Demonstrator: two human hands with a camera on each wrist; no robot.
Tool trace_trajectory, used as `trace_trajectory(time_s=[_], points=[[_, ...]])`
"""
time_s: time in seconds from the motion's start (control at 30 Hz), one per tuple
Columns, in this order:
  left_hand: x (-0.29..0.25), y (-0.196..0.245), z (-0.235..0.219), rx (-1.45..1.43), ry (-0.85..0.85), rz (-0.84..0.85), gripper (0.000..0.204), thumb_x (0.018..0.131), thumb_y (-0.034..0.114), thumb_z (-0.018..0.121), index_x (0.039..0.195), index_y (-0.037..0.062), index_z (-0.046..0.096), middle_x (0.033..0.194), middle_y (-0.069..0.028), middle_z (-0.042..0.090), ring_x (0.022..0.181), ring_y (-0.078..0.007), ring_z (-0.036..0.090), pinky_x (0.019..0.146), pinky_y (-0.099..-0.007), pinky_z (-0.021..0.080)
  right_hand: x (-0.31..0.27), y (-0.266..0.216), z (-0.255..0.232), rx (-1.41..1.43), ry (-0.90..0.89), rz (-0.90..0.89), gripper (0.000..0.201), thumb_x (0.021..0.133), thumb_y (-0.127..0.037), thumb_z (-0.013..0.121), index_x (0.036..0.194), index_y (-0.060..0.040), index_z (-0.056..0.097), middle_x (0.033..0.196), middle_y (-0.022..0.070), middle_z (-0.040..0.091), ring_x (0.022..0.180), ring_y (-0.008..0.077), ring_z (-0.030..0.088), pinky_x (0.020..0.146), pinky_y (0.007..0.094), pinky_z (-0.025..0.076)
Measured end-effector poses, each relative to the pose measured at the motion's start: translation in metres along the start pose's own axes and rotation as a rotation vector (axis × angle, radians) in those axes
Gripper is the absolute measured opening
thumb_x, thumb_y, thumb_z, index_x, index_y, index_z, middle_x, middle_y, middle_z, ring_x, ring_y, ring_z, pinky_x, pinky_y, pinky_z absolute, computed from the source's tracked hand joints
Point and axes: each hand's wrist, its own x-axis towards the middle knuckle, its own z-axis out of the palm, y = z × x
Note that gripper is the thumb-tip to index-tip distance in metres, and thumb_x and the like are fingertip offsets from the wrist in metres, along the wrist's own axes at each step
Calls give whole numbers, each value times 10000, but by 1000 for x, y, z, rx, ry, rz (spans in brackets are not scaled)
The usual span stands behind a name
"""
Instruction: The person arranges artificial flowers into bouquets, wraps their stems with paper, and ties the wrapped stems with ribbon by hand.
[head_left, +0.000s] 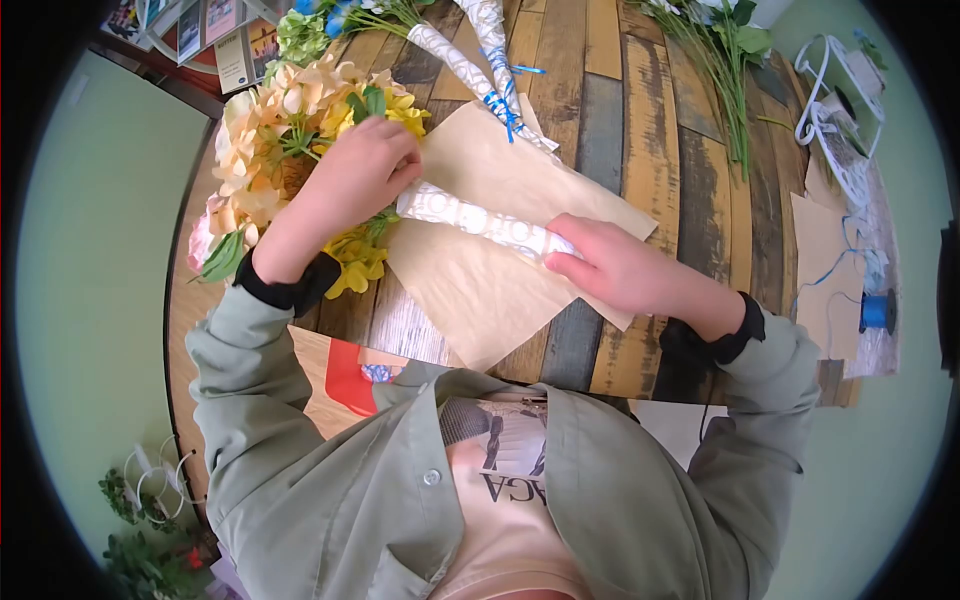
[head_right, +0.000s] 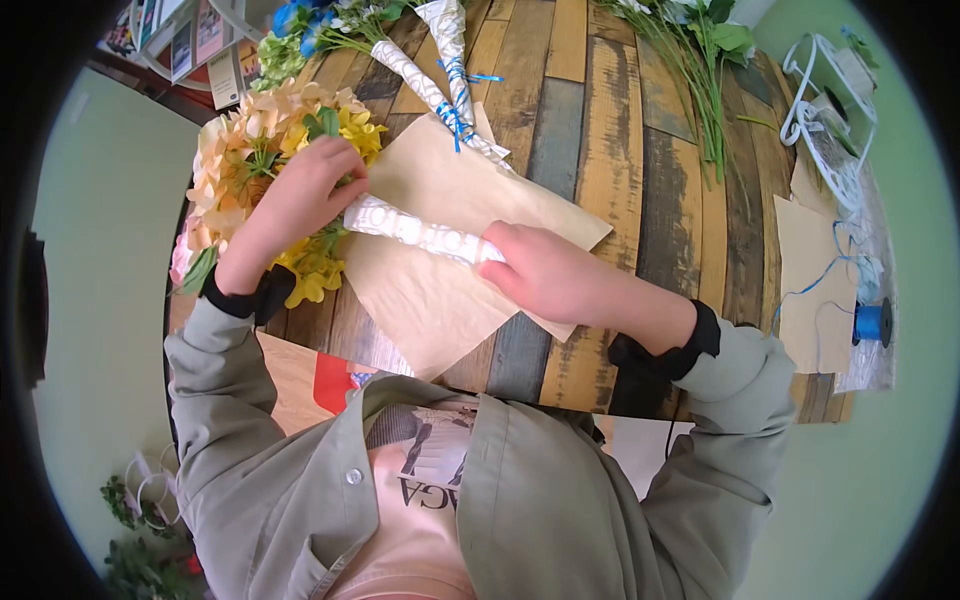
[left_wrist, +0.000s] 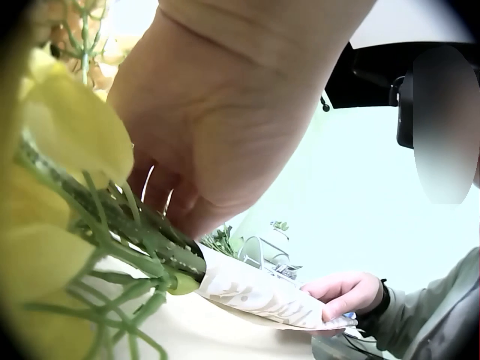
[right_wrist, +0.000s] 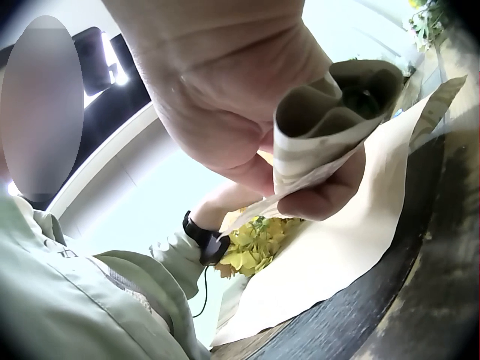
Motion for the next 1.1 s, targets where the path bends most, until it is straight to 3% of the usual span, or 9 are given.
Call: trace_trajectory(time_s=[0.07,0.23,0.3,0.37,0.43,0.57,0.77,0.83,1.1], points=[[3,30,-6,369,376,96,148,748,116,656,821,43,550,804,-87,531,835,-278,529,685,-371,439,2,3,-5,60,-38,40,274,912,-219,518,1049,18,513,898,183,567,842,302,556,761,370,431],[-15,102,16,153,193,441,220,682,169,685,787,68,520,724,-45,472,642,-209,528,519,-319,432,6,9,-13,231,-175,147,325,899,-282,533,1038,11,561,883,132,595,834,201,557,746,324,436],[-12,116,40,283,230,497,198,688,170,661,775,72,512,713,-37,460,632,-181,523,515,-294,428,9,10,-11,430,-249,263,228,925,-216,529,1016,-9,563,867,13,560,840,89,501,736,266,421],[-6,120,53,414,269,543,177,694,171,637,763,76,503,702,-29,449,622,-153,517,510,-269,423,9,9,-14,437,-253,254,211,918,-172,525,1033,-1,570,879,19,566,810,94,531,691,251,446],[-1,121,57,541,278,569,141,689,149,589,770,74,502,700,-17,450,621,-125,513,494,-235,406,7,9,-16,678,-321,298,234,898,-132,514,1077,14,554,888,40,571,759,97,557,622,240,470],[3,124,53,540,313,538,158,653,126,578,784,66,513,693,-12,440,605,-121,505,481,-228,397,-4,4,-25,778,-341,339,289,851,-86,534,1117,28,529,903,55,567,706,98,569,567,233,480],[2,129,55,561,284,535,165,645,132,574,790,66,530,688,-7,431,592,-112,494,473,-229,388,-3,17,-16,671,-279,182,391,751,-123,610,1098,46,543,956,76,597,869,121,549,749,259,447],[2,128,56,576,271,552,162,650,129,578,798,78,536,687,-5,430,591,-108,492,467,-223,380,-3,7,-18,326,-249,169,376,812,-68,574,1168,30,505,1010,61,578,928,109,527,812,239,433],[-6,131,62,544,383,620,154,651,150,565,780,74,525,673,7,414,555,-104,472,435,-213,345,-4,2,-16,488,-304,222,353,833,-46,543,1173,33,487,1000,63,578,833,117,580,745,249,479]])
